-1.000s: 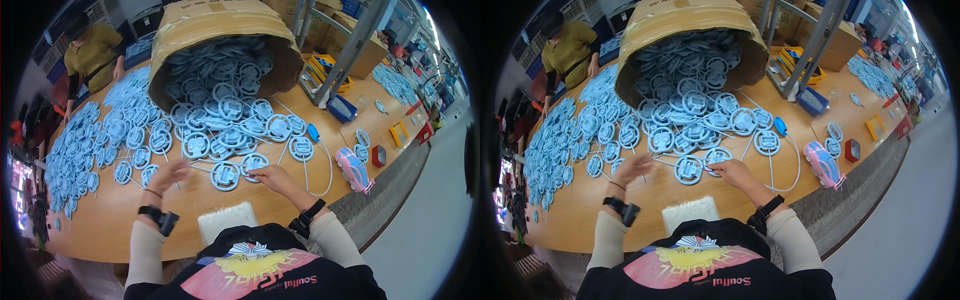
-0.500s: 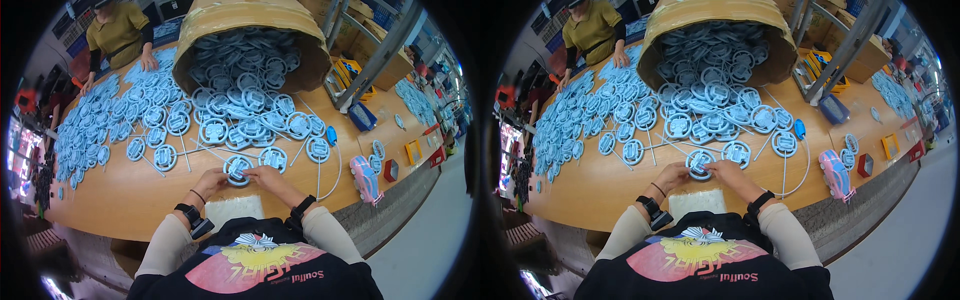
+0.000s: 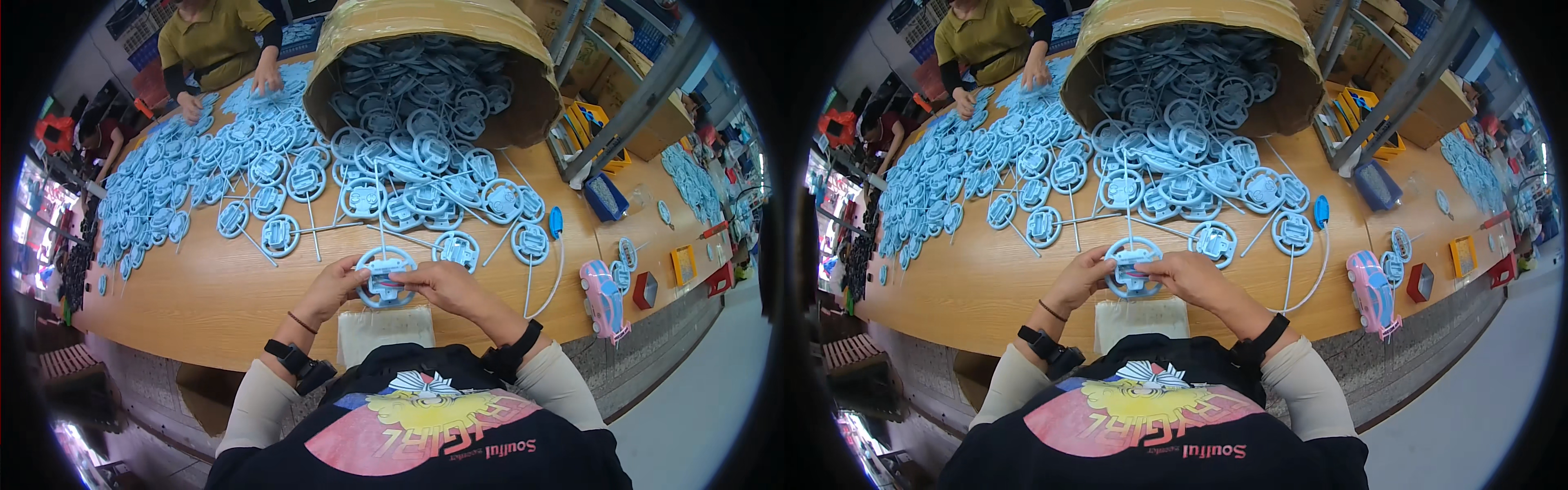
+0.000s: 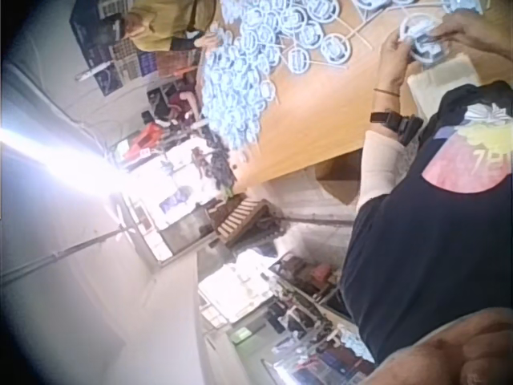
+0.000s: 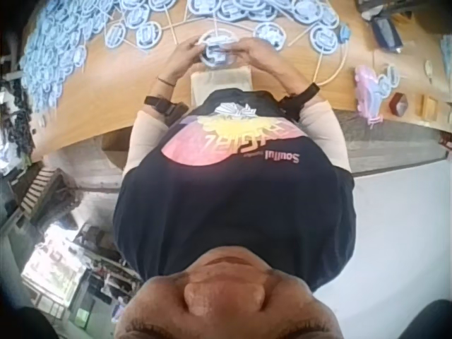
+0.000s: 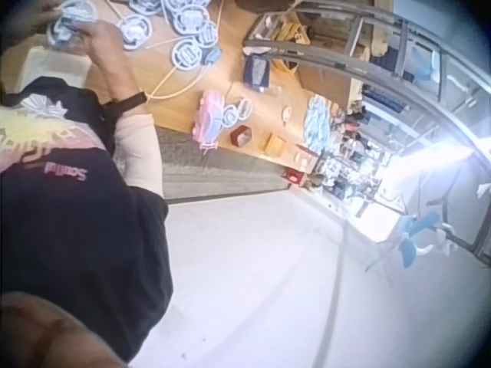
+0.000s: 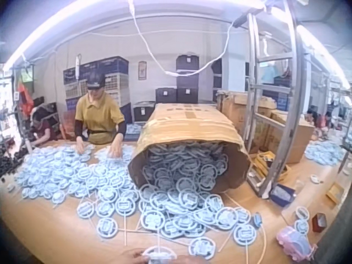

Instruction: The person sits at a table and assembles light blue plastic components by inserting a small red piece into a circular frame. They pick up the parts from a large pile, perform the insertion, and place the finished units onto the table. The process is repeated continuously throughout the clip.

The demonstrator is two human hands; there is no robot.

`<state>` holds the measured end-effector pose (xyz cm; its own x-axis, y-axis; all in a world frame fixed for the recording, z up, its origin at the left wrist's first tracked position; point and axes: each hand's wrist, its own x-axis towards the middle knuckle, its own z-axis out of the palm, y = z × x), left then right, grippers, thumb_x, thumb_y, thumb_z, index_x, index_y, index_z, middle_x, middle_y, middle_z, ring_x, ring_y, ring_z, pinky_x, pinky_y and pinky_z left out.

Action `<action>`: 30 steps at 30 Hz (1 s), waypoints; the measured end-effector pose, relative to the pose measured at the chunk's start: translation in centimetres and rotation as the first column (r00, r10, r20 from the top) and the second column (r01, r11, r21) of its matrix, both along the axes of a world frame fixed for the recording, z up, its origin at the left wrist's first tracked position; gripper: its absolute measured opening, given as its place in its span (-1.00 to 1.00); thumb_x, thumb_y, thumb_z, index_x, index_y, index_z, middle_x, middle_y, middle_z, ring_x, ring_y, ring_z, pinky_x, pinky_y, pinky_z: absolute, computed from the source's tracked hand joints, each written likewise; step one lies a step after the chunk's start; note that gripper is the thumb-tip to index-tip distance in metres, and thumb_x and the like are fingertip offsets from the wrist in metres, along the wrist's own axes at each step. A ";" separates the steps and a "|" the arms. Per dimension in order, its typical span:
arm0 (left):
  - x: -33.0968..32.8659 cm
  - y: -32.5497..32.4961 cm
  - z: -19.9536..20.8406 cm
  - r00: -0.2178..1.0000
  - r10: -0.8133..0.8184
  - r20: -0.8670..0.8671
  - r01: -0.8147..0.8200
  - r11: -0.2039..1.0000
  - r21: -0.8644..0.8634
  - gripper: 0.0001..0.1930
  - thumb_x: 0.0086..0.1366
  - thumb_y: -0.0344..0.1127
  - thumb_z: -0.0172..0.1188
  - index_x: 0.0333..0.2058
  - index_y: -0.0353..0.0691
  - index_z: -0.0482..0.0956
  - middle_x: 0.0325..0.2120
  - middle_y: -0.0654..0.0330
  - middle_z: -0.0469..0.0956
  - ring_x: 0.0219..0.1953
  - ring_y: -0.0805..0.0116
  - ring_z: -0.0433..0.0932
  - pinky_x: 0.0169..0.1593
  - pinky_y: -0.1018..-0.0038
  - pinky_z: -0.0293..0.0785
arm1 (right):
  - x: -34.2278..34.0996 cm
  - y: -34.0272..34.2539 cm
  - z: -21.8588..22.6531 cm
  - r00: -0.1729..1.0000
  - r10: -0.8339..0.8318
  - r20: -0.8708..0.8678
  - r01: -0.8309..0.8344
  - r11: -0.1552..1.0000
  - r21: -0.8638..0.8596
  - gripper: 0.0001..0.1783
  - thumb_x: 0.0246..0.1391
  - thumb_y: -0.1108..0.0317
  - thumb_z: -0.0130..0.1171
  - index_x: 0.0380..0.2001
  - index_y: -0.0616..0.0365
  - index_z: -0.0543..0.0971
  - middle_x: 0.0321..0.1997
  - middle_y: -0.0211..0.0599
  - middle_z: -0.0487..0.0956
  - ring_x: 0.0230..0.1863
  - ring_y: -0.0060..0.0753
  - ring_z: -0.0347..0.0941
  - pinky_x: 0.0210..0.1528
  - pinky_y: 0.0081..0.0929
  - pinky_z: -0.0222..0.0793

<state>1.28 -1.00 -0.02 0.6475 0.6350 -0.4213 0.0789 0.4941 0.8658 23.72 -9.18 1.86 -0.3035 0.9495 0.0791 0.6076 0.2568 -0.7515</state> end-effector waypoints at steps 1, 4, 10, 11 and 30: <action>-0.2 -0.2 0.1 0.997 0.019 0.073 -0.016 0.999 -0.040 -0.67 0.28 -0.29 0.03 -0.02 -0.27 0.37 -0.29 0.24 0.50 -0.28 0.48 0.52 -0.16 0.51 0.51 | 0.0 0.0 0.4 1.000 0.002 -0.007 -0.002 1.000 -0.001 -0.69 -0.03 0.29 0.13 -0.15 -0.22 0.56 -0.41 -0.19 0.54 -0.37 -0.11 0.46 -0.34 -0.27 0.34; -1.1 -0.3 0.2 0.993 0.069 0.091 -0.068 0.997 -0.022 -0.68 0.27 -0.32 0.03 -0.02 -0.31 0.38 -0.24 0.22 0.49 -0.24 0.44 0.52 -0.14 0.47 0.51 | 0.1 -0.2 1.9 1.000 0.013 0.026 -0.013 1.000 0.005 -0.69 -0.03 0.30 0.12 -0.14 -0.19 0.56 -0.41 -0.19 0.54 -0.37 -0.11 0.46 -0.34 -0.28 0.34; -1.0 -0.3 2.3 0.996 0.070 0.055 -0.072 0.997 0.028 -0.67 0.26 -0.34 0.04 -0.02 -0.32 0.38 -0.24 0.21 0.50 -0.23 0.43 0.52 -0.13 0.44 0.52 | 0.1 -0.7 2.9 0.991 0.016 0.137 -0.014 1.000 -0.014 -0.68 -0.03 0.34 0.11 -0.14 -0.17 0.56 -0.38 -0.17 0.54 -0.35 -0.11 0.47 -0.33 -0.30 0.35; -0.7 -0.4 2.4 0.997 0.051 0.059 -0.053 0.998 0.027 -0.67 0.26 -0.33 0.04 -0.02 -0.32 0.38 -0.24 0.21 0.50 -0.23 0.43 0.52 -0.13 0.44 0.52 | -0.1 -0.8 2.5 0.995 0.011 0.096 -0.011 1.000 0.003 -0.68 -0.03 0.35 0.11 -0.14 -0.17 0.56 -0.37 -0.17 0.54 -0.35 -0.11 0.47 -0.33 -0.30 0.35; -0.1 -1.7 0.8 0.940 0.075 0.334 -0.015 0.984 -0.178 -0.55 0.31 -0.07 -0.07 -0.01 -0.32 0.32 -0.12 0.12 0.46 -0.09 0.33 0.46 0.01 0.38 0.39 | -1.2 -1.4 2.2 0.997 -0.008 -0.082 0.018 0.993 0.120 -0.64 -0.08 0.43 0.09 -0.15 -0.13 0.56 -0.39 -0.31 0.57 -0.34 -0.22 0.50 -0.34 -0.35 0.38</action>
<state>1.22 -2.71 0.81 0.7427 0.6053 -0.2864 -0.2298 0.6321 0.7400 22.48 -10.61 4.03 -0.2791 0.9354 0.2173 0.5501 0.3412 -0.7622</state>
